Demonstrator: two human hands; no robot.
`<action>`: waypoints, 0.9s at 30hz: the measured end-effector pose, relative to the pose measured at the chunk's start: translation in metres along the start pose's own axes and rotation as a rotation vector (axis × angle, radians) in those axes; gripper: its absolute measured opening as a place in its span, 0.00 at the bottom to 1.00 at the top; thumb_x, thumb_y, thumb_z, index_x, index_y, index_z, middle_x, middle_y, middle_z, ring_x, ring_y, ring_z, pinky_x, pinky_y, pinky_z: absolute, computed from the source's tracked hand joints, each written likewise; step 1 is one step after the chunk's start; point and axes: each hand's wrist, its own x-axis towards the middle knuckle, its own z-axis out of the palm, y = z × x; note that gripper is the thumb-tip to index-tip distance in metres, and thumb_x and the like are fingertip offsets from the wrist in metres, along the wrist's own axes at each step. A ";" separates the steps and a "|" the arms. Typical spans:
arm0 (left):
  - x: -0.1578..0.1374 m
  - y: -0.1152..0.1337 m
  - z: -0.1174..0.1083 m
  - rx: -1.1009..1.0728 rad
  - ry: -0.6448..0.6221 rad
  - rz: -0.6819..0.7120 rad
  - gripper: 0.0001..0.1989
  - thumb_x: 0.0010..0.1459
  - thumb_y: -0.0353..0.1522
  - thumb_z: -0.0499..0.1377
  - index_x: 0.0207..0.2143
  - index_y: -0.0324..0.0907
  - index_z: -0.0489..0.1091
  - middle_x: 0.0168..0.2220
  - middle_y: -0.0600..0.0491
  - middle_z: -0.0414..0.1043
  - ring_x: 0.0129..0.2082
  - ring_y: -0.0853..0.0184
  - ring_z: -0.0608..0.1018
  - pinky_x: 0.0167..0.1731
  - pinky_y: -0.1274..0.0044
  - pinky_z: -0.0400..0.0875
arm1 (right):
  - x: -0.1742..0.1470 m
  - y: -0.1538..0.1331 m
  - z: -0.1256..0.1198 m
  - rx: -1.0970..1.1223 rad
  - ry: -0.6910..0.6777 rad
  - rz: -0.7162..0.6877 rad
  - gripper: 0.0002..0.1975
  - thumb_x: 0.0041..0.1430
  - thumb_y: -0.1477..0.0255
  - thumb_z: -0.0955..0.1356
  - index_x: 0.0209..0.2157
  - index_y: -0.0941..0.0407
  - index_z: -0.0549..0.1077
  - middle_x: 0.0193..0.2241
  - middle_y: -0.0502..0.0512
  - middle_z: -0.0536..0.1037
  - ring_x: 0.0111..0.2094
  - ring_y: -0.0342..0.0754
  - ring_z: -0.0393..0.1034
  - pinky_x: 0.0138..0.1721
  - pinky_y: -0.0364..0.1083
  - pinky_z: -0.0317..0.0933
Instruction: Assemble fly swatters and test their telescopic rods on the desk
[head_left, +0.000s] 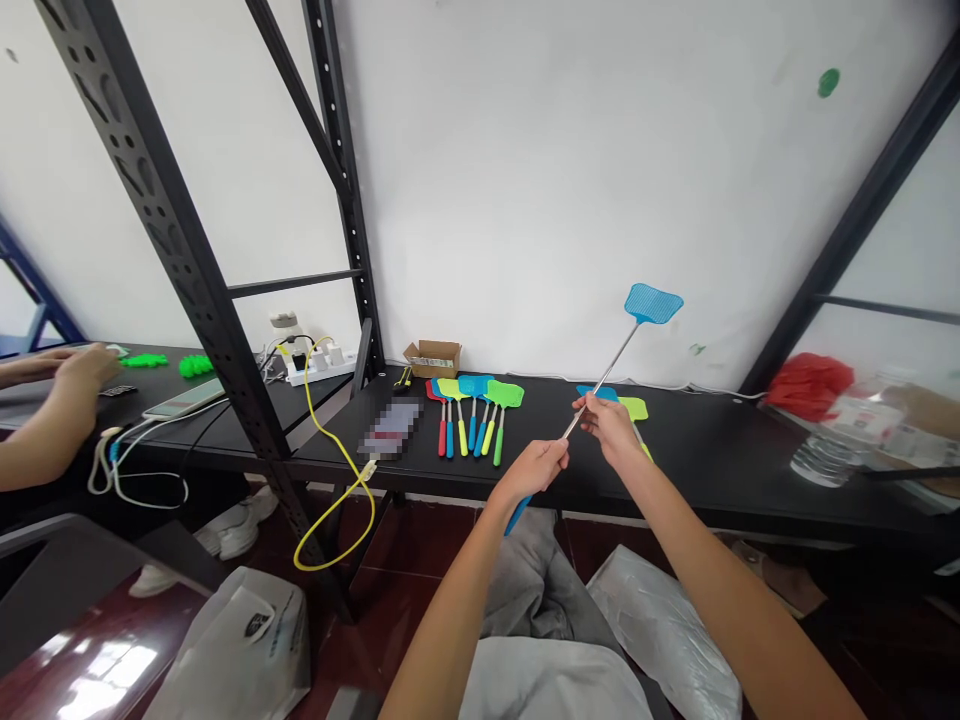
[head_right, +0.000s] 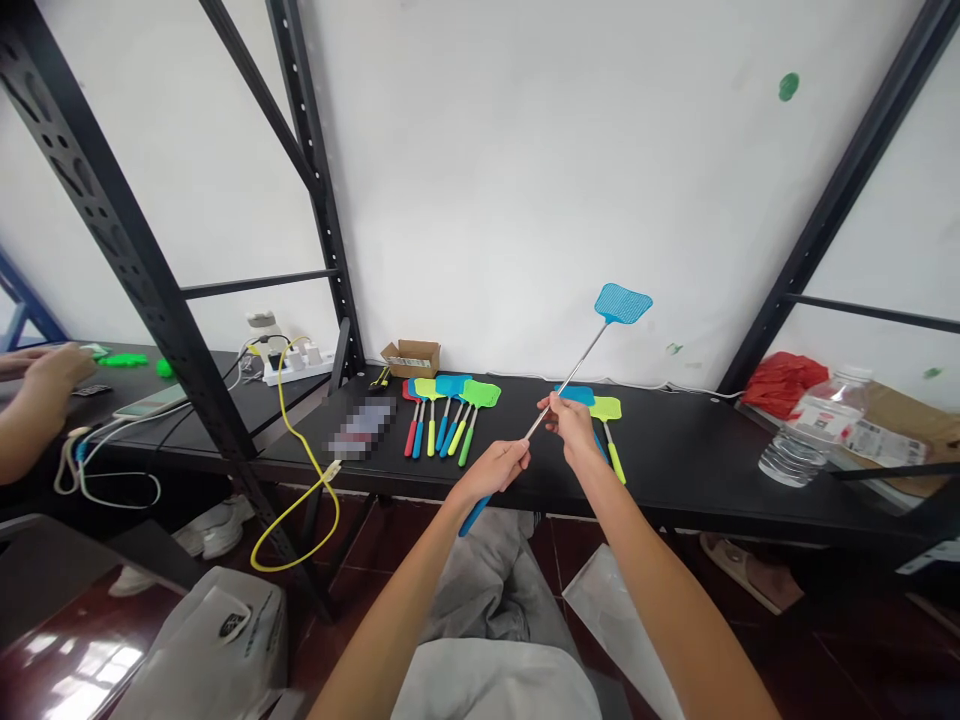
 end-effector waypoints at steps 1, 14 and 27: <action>0.000 0.000 0.000 0.004 -0.003 0.004 0.25 0.63 0.50 0.44 0.25 0.40 0.62 0.09 0.62 0.53 0.11 0.75 0.56 0.17 0.80 0.50 | 0.003 -0.004 -0.002 -0.004 0.010 -0.004 0.18 0.44 0.54 0.73 0.22 0.55 0.75 0.30 0.58 0.78 0.26 0.46 0.69 0.22 0.43 0.59; -0.031 0.009 0.006 0.046 0.014 -0.056 0.25 0.63 0.49 0.43 0.23 0.41 0.61 0.11 0.61 0.52 0.12 0.74 0.57 0.17 0.80 0.50 | 0.014 -0.006 -0.010 0.095 0.071 0.032 0.15 0.48 0.58 0.73 0.24 0.55 0.74 0.30 0.57 0.79 0.27 0.47 0.71 0.22 0.43 0.61; -0.081 0.022 -0.002 0.602 0.069 0.010 0.25 0.67 0.44 0.40 0.21 0.41 0.59 0.19 0.57 0.60 0.23 0.70 0.63 0.27 0.76 0.51 | 0.024 -0.009 -0.048 0.261 0.232 0.133 0.09 0.56 0.68 0.70 0.24 0.56 0.73 0.28 0.54 0.78 0.23 0.41 0.69 0.20 0.40 0.61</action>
